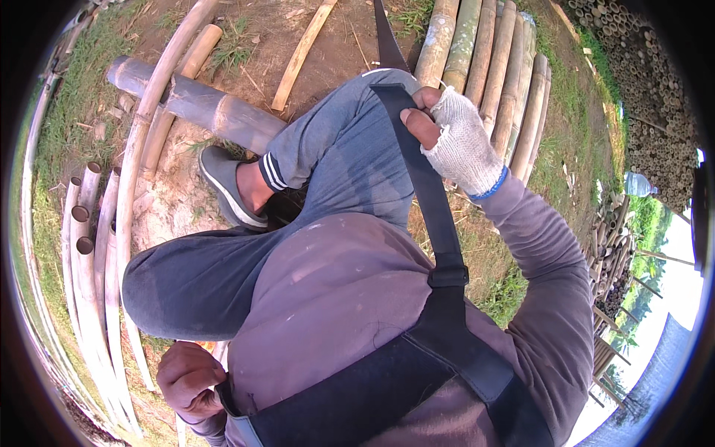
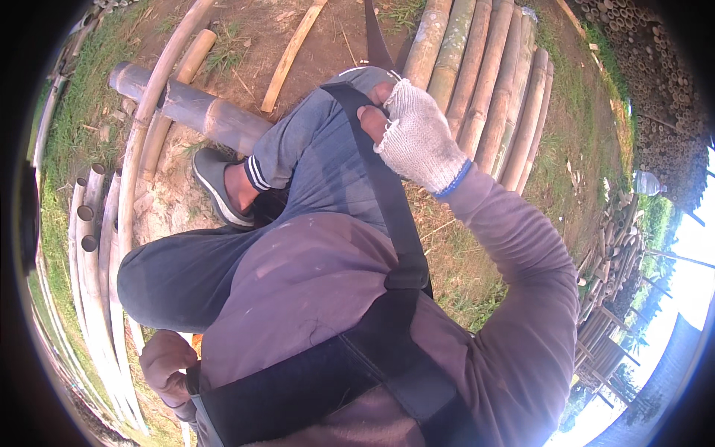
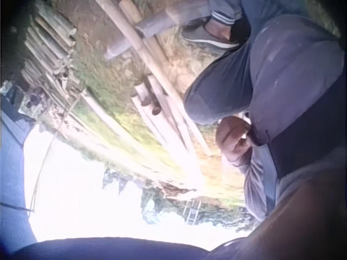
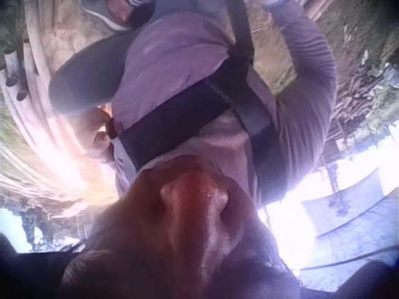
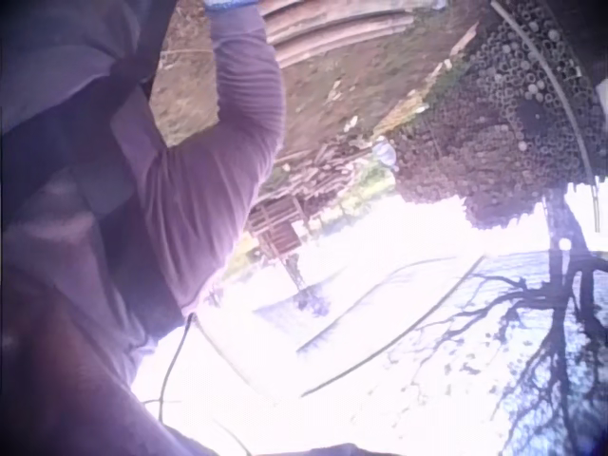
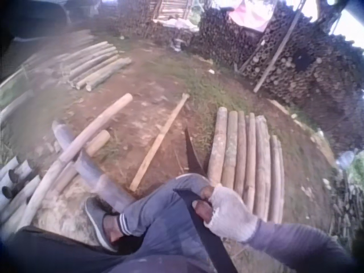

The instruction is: The person sits on the ground and uses a hand saw to cut long bamboo poles into shorter segments. They position each pole on a support, saw through it, and set the cut pieces aside. The person briefly adjusts the head-mounted camera mid-task before resuming cutting.

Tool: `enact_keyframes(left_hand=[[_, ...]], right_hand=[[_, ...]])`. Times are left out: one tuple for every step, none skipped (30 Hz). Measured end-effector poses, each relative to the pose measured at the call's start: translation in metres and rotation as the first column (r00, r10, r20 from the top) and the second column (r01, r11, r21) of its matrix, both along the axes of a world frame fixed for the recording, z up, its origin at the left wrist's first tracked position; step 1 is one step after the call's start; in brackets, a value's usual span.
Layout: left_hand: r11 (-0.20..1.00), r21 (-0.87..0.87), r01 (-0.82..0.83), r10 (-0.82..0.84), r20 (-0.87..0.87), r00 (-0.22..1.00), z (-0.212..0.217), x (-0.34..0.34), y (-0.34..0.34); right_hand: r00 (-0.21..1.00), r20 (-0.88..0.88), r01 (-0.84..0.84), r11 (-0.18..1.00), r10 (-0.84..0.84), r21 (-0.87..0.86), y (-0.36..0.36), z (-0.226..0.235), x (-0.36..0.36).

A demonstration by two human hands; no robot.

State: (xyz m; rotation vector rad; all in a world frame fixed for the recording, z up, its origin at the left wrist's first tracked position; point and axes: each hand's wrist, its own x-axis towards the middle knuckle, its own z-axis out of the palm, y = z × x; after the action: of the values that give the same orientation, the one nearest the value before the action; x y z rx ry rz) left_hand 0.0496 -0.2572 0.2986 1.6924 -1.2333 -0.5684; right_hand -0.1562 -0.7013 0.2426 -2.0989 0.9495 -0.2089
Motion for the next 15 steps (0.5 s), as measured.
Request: enact_keyframes(left_hand=[[0.998,-0.025,-0.063,0.065,0.056,0.996,-0.003,-0.005,0.0],[0.991,-0.053,-0.126,0.132,0.11,0.985,-0.007,-0.01,0.0],[0.978,-0.083,-0.194,0.205,0.158,0.966,-0.011,-0.015,0.0],[0.961,-0.111,-0.254,0.27,0.172,0.947,-0.016,-0.02,0.002],[0.957,-0.124,-0.263,0.279,0.134,0.951,-0.02,-0.024,0.002],[0.953,-0.143,-0.267,0.281,0.089,0.956,-0.026,-0.027,0.0],[0.947,-0.16,-0.278,0.289,0.049,0.956,-0.029,-0.032,0.0],[0.976,-0.139,-0.17,0.157,-0.1,0.983,-0.032,-0.028,0.006],[0.988,-0.14,-0.065,0.027,-0.255,0.966,-0.037,-0.02,0.012],[0.992,-0.112,0.051,-0.089,-0.369,0.925,-0.04,-0.007,0.018],[0.985,-0.087,0.146,-0.17,-0.49,0.855,-0.04,0.002,0.026],[0.989,-0.098,0.112,-0.149,-0.617,0.773,-0.042,0.004,0.033],[0.988,-0.131,0.083,-0.153,-0.726,0.671,-0.048,0.008,0.042],[0.995,-0.04,0.089,-0.087,-0.779,0.621,-0.059,0.006,0.063],[0.994,0.035,0.101,-0.028,-0.829,0.559,-0.068,0.0,0.085]], right_hand=[[0.998,0.04,-0.045,0.997,0.047,-0.055,0.001,0.002,0.005],[0.992,0.077,-0.087,0.99,0.096,-0.111,0.001,0.004,0.009],[0.983,0.111,-0.127,0.978,0.147,-0.168,0.001,0.006,0.015],[0.957,0.164,-0.195,0.95,0.239,-0.243,0.002,0.009,0.024],[0.958,0.074,-0.254,0.941,0.276,-0.221,-0.001,0.001,0.028],[0.948,-0.018,-0.314,0.929,0.317,-0.196,-0.006,-0.013,0.032],[0.921,-0.09,-0.39,0.907,0.38,-0.159,-0.007,-0.024,0.044],[0.857,-0.268,-0.453,0.891,0.44,0.016,0.003,-0.02,0.061],[0.868,-0.15,-0.488,0.868,0.473,-0.092,0.012,-0.039,0.054],[0.858,-0.093,-0.512,0.856,0.506,-0.069,0.02,-0.044,0.056],[0.854,-0.093,-0.508,0.859,0.511,0.059,0.029,-0.031,0.063],[0.818,0.001,-0.571,0.812,0.576,0.121,0.033,-0.027,0.07],[0.824,0.029,-0.563,0.813,0.566,0.149,0.042,-0.024,0.073],[0.834,0.04,-0.548,0.815,0.551,0.187,0.049,-0.021,0.076],[0.817,0.052,-0.572,0.798,0.574,0.191,0.056,-0.016,0.081]])
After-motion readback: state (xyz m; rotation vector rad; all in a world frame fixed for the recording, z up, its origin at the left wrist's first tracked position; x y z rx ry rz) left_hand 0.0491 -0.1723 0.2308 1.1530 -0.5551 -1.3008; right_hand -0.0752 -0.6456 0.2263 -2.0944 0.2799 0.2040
